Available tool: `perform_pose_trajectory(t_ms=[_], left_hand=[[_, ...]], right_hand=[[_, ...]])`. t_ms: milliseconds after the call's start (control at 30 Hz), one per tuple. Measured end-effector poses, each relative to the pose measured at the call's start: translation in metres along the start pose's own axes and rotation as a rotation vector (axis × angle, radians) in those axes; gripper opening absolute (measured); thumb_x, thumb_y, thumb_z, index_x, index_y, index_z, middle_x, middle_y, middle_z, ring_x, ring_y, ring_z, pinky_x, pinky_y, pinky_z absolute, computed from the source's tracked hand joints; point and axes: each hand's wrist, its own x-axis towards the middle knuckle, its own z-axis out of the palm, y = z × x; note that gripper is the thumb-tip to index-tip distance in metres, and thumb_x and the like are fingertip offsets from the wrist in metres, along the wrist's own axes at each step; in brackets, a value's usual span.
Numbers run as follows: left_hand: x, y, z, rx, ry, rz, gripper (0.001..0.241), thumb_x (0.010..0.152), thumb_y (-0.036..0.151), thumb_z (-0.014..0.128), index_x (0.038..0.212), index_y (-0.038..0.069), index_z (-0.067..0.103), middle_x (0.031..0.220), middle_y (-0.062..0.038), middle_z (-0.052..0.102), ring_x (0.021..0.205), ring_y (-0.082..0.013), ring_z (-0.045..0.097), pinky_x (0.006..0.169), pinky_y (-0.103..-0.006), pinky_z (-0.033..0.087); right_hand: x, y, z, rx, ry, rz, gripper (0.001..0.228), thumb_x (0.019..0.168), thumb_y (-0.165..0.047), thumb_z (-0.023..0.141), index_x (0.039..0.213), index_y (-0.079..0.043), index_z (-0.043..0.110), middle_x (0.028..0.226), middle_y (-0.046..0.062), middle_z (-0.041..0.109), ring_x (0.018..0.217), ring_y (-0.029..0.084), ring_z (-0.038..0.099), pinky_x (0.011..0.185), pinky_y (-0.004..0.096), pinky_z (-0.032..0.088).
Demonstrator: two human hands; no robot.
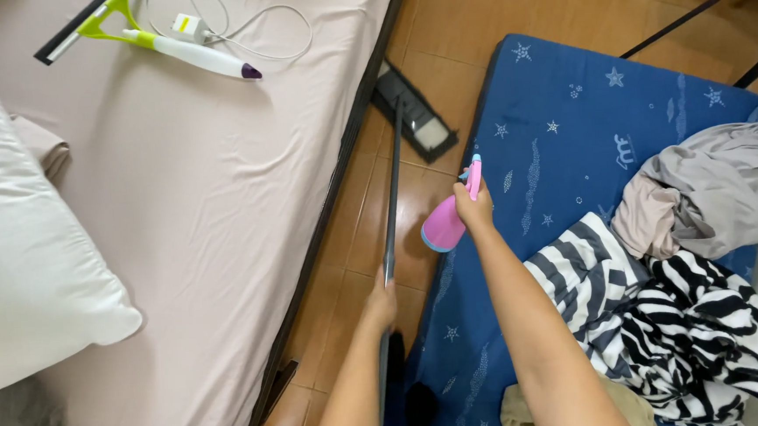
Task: The person sweeps the floor with a broom and dustpan, collecting debris into the dustpan. They then use a spray bottle to apply liquid to the floor and mop the area with a flat mop.
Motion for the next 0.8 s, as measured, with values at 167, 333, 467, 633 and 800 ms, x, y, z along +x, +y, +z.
perform_pose_trajectory(t_ms=[167,333,467,633,800], left_hand=[[0.171,0.073,0.01,0.085,0.012,0.111,0.059,0.105,0.032,0.042,0.16,0.038,0.022,0.109,-0.028,0.07,0.073,-0.0398,0.069,0.065,-0.0492,0.057],[0.146,0.073,-0.007,0.004,-0.011,0.23,0.053,0.103,0.029,0.038,0.154,0.03,0.025,0.129,-0.022,0.06,0.111,-0.036,0.059,0.092,-0.0434,0.049],[0.066,0.056,-0.047,0.194,-0.023,0.077,0.062,0.104,0.035,0.042,0.162,0.038,0.021,0.134,-0.029,0.061,0.124,-0.0448,0.06,0.105,-0.0477,0.049],[0.022,0.067,-0.058,0.257,-0.04,-0.035,0.061,0.103,0.04,0.042,0.16,0.046,0.019,0.133,-0.027,0.062,0.125,-0.046,0.059,0.106,-0.0495,0.048],[0.068,0.166,-0.042,0.221,-0.108,-0.121,0.06,0.106,0.039,0.039,0.161,0.048,0.016,0.096,-0.028,0.073,0.069,-0.0405,0.073,0.068,-0.0494,0.06]], right_hand=[[0.054,0.022,0.012,0.0,-0.04,0.024,0.052,0.087,-0.021,0.065,0.137,-0.008,0.06,0.102,0.003,0.065,0.095,0.016,0.064,0.089,0.031,0.051],[0.062,0.002,0.017,0.061,-0.052,0.112,0.053,0.091,-0.022,0.066,0.141,-0.008,0.058,0.096,0.007,0.064,0.084,0.019,0.059,0.078,0.035,0.051],[0.076,-0.009,0.031,0.068,0.005,0.042,0.053,0.09,-0.021,0.064,0.14,-0.005,0.053,0.099,0.008,0.073,0.094,0.017,0.071,0.087,0.03,0.053],[0.104,-0.011,0.041,0.061,0.034,0.079,0.047,0.093,-0.027,0.065,0.133,-0.003,0.058,0.101,0.007,0.075,0.096,0.019,0.072,0.088,0.033,0.054],[0.143,-0.042,0.04,-0.077,0.102,0.075,0.051,0.095,-0.038,0.067,0.135,-0.007,0.058,0.099,0.012,0.068,0.094,0.025,0.067,0.087,0.037,0.052]])
